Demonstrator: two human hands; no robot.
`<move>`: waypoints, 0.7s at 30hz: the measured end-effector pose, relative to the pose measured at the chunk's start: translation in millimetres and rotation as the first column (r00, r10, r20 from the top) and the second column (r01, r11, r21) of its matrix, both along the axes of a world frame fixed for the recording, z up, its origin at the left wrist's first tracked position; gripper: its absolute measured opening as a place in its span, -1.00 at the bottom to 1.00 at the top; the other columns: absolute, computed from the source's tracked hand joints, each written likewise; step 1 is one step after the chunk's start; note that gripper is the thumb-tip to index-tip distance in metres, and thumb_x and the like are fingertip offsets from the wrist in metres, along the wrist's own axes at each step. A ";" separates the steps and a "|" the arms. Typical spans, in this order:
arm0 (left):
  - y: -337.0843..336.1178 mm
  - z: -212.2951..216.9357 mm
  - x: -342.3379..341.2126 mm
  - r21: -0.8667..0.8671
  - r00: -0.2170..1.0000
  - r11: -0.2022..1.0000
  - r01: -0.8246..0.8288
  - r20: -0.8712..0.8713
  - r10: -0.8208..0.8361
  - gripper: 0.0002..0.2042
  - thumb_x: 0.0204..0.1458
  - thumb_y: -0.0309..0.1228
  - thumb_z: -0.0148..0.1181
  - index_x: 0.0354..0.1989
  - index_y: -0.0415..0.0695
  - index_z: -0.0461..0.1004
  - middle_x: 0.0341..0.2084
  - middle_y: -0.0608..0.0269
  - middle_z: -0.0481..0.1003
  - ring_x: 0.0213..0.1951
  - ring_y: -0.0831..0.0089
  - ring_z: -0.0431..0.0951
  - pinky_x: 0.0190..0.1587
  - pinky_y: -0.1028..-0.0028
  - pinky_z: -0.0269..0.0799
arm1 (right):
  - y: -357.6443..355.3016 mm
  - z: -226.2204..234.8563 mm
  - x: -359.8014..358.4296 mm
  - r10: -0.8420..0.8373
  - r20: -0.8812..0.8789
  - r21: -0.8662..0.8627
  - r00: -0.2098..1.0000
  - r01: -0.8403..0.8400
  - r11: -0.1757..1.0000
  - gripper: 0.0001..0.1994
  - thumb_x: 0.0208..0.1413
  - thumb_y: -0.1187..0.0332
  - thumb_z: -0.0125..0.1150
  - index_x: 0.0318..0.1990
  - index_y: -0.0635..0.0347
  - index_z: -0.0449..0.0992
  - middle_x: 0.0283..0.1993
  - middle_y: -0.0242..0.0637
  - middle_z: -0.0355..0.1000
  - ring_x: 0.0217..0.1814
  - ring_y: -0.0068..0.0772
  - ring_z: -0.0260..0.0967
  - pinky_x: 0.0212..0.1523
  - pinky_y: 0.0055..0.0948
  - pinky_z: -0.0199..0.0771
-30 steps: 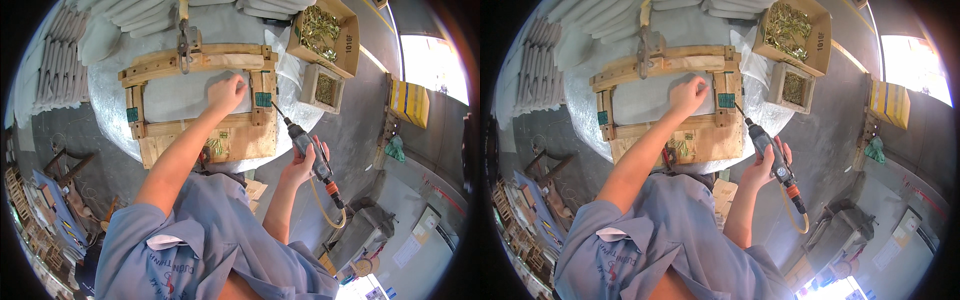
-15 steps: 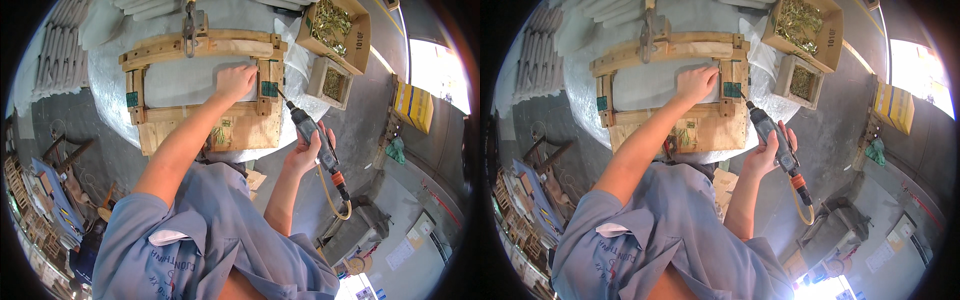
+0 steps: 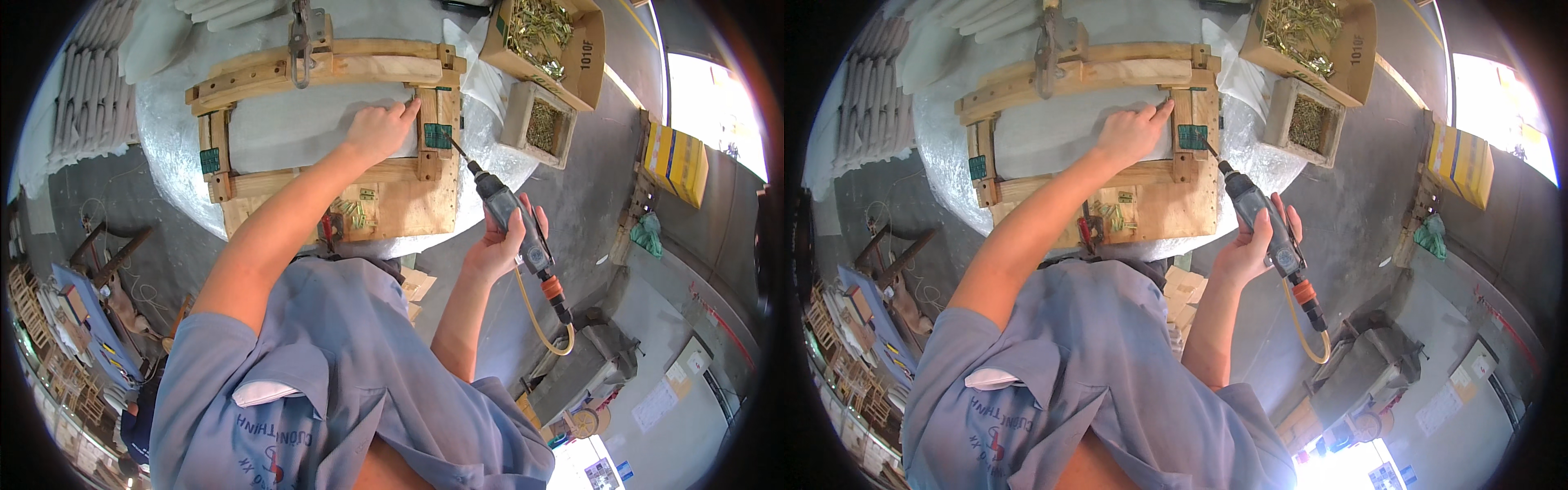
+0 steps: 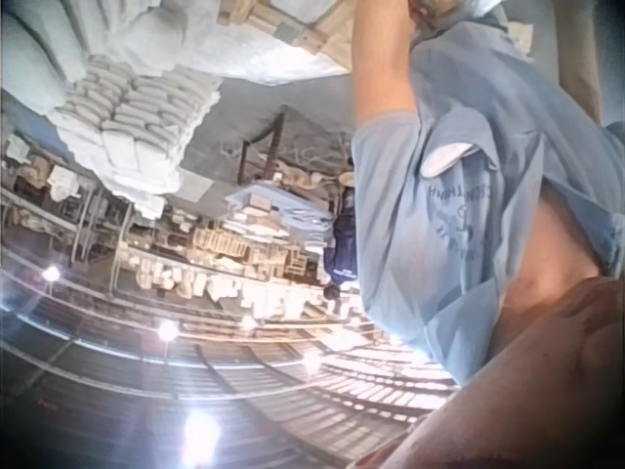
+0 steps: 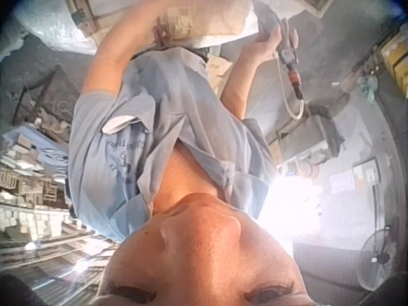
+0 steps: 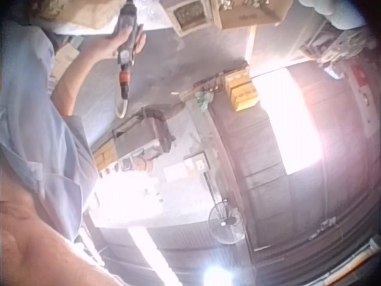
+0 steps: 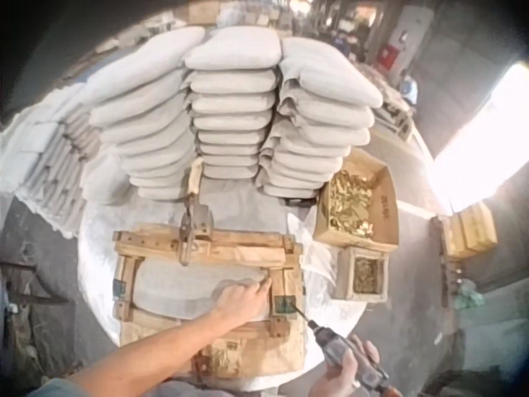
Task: The person places a gray cushion into a wooden frame, secures it with a clamp, and uses a pneumatic drill to fasten staples around the edges. The person repeats this process for multiple cushions, stacking finished units nearby.
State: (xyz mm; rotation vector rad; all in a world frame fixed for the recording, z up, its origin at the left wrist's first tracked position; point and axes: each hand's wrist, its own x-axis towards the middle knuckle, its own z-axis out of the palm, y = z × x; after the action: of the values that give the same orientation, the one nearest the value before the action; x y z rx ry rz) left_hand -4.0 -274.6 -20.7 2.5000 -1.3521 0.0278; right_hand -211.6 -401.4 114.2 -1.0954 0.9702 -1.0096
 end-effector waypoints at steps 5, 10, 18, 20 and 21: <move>8.3 -2.3 0.4 -0.037 0.998 0.997 0.062 0.015 -0.061 -0.53 0.20 -0.33 0.26 0.31 -0.06 0.57 -0.31 0.23 0.58 -0.49 0.29 0.66 -0.44 0.31 0.61 | 2.1 0.0 4.6 0.002 0.011 -0.013 1.000 -0.002 1.000 -0.47 0.23 0.49 0.26 0.33 0.17 0.26 0.33 0.15 0.34 0.32 -0.04 0.47 0.19 -0.13 0.78; 4.1 -1.6 -1.7 -0.036 0.998 0.999 -0.007 -0.059 0.005 -0.58 0.22 -0.31 0.24 0.26 -0.05 0.60 -0.32 0.23 0.58 -0.47 0.26 0.67 -0.42 0.27 0.61 | -0.5 1.2 16.1 0.053 0.053 -0.037 0.997 -0.051 0.998 -0.48 0.24 0.52 0.25 0.32 0.19 0.26 0.32 0.15 0.35 0.31 -0.05 0.48 0.19 -0.12 0.79; -5.7 12.0 -4.9 -0.039 0.973 0.987 -0.157 -0.176 0.148 -0.61 0.28 -0.28 0.17 0.26 -0.02 0.60 -0.36 0.23 0.60 -0.44 0.24 0.68 -0.39 0.23 0.61 | -2.4 1.9 49.6 0.165 0.003 -0.123 0.986 -0.163 0.979 -0.46 0.21 0.56 0.29 0.31 0.19 0.27 0.29 0.12 0.42 0.32 -0.09 0.47 0.30 -0.09 0.60; -5.3 11.1 -4.9 -0.020 0.968 0.987 -0.163 -0.195 0.156 -0.60 0.29 -0.27 0.16 0.27 -0.01 0.59 -0.35 0.24 0.60 -0.42 0.24 0.69 -0.37 0.22 0.61 | -1.8 -4.0 58.5 0.192 -0.013 -0.166 0.981 -0.191 0.967 -0.47 0.19 0.57 0.31 0.29 0.20 0.29 0.28 0.10 0.43 0.31 -0.10 0.47 0.34 -0.09 0.55; -5.7 11.1 -4.3 -0.004 0.967 0.987 -0.162 -0.199 0.158 -0.60 0.29 -0.27 0.15 0.28 0.00 0.58 -0.35 0.24 0.61 -0.41 0.24 0.70 -0.36 0.21 0.62 | -1.3 -6.5 64.0 0.204 -0.019 -0.189 0.979 -0.204 0.961 -0.47 0.18 0.58 0.32 0.28 0.21 0.30 0.27 0.09 0.43 0.31 -0.11 0.47 0.35 -0.09 0.52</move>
State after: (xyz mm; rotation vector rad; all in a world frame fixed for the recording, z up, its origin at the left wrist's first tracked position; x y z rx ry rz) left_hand -8.3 -280.3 -9.6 2.5121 -1.0651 -0.1683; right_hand -147.7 -402.8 107.7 -1.3253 0.7532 -0.9461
